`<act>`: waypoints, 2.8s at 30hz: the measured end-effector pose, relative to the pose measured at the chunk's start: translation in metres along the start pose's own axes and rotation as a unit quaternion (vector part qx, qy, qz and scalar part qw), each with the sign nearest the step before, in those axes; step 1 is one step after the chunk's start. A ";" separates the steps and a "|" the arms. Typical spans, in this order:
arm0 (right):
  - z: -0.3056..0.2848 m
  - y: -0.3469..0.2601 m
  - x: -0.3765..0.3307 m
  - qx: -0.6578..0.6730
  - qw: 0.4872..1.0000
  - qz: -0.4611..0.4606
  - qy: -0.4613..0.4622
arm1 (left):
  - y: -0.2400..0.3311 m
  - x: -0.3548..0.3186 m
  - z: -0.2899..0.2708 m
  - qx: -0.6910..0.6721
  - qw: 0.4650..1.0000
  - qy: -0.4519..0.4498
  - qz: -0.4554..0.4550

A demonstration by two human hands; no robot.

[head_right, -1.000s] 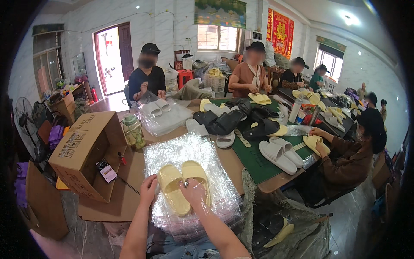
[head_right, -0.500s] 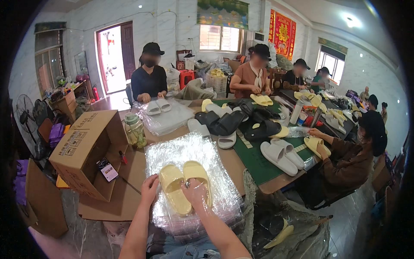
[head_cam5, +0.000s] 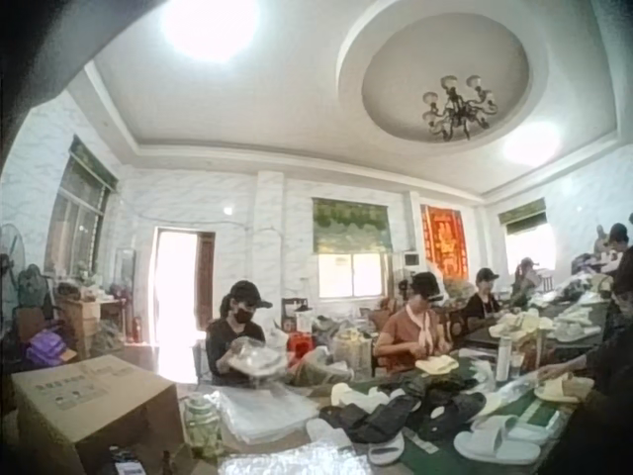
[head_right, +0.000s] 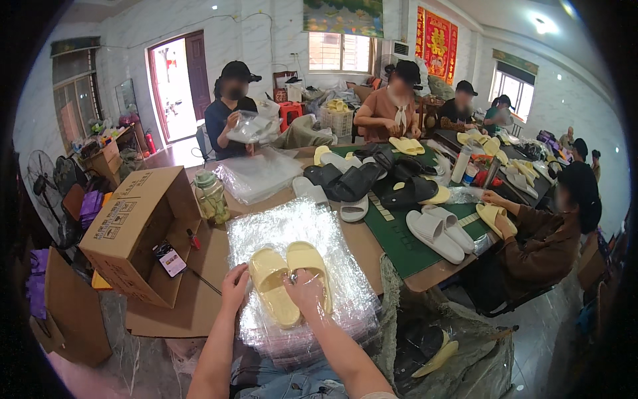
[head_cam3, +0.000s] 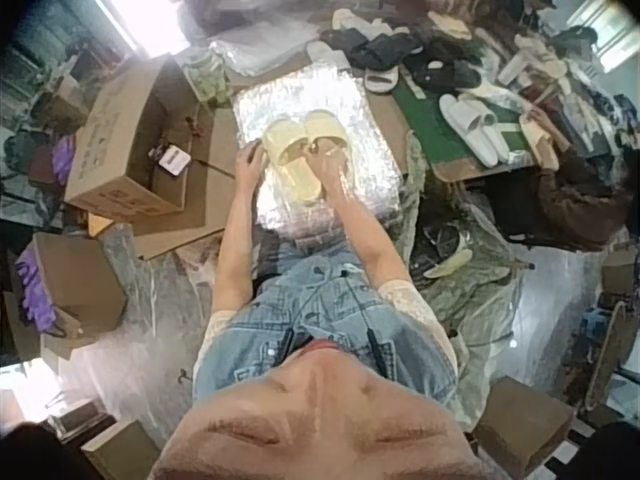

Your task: The person sits at a table in a workshop and repeatedly picks up pairs of slippers in various colors. They place each pair into a clear plastic bag and then set the packaged slippers aside. The process is repetitive, involving handling the slippers and the packaging material by hand.

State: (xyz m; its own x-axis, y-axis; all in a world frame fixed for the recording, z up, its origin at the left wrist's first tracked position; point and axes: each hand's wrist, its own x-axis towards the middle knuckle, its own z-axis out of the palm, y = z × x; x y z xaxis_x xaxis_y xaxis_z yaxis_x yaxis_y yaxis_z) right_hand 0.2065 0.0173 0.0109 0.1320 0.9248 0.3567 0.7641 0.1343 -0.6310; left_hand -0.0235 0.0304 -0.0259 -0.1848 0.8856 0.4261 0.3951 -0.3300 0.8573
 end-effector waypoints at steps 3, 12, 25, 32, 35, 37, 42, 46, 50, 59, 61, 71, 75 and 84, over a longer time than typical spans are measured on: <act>0.000 -0.001 0.001 -0.001 1.000 -0.006 0.001 | -0.006 0.001 -0.001 0.012 1.000 0.002 0.009; 0.003 0.004 0.000 0.013 1.000 -0.020 0.010 | 0.003 0.000 0.000 -0.024 1.000 0.000 -0.020; 0.002 0.005 0.002 -0.002 1.000 -0.011 -0.001 | -0.004 0.001 0.002 -0.011 1.000 0.009 -0.008; 0.004 0.004 0.000 -0.005 1.000 -0.020 0.017 | -0.005 0.001 0.001 0.027 1.000 0.003 0.009; 0.004 0.004 0.002 -0.007 1.000 -0.011 0.004 | -0.005 0.001 0.001 0.015 1.000 0.004 -0.003; 0.003 0.003 0.002 -0.005 1.000 -0.001 -0.008 | -0.002 0.000 0.001 -0.006 1.000 0.011 -0.026; 0.002 0.003 0.002 -0.002 1.000 0.005 -0.011 | -0.001 0.000 0.001 -0.006 1.000 0.009 -0.014; 0.005 0.007 0.002 0.011 1.000 -0.002 -0.005 | -0.004 0.002 -0.001 0.018 1.000 -0.004 0.008; 0.002 0.003 0.002 0.004 1.000 0.003 -0.008 | 0.000 0.001 -0.001 0.005 1.000 0.001 -0.001; 0.002 0.005 0.001 0.019 1.000 -0.004 -0.001 | 0.001 0.000 0.002 0.008 1.000 0.007 -0.022; 0.000 0.003 0.002 0.012 1.000 0.001 -0.001 | 0.000 0.001 0.002 0.006 1.000 0.007 -0.018; 0.001 0.005 0.001 0.014 1.000 -0.014 0.008 | -0.001 0.000 0.003 -0.003 1.000 0.012 -0.004; 0.000 0.001 0.000 0.016 1.000 -0.006 -0.005 | -0.012 0.002 0.001 -0.003 1.000 0.005 -0.013; -0.015 -0.010 0.002 -0.008 0.997 0.023 -0.067 | 0.005 -0.001 0.000 0.009 1.000 0.009 -0.012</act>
State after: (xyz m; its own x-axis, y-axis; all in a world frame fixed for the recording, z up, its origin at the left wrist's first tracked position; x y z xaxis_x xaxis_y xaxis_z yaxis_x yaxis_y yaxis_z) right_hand 0.2083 0.0120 0.0284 0.0817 0.9694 0.2314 0.7696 0.0862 -0.6327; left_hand -0.0213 0.0283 -0.0222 -0.2110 0.8867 0.4113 0.4065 -0.3031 0.8619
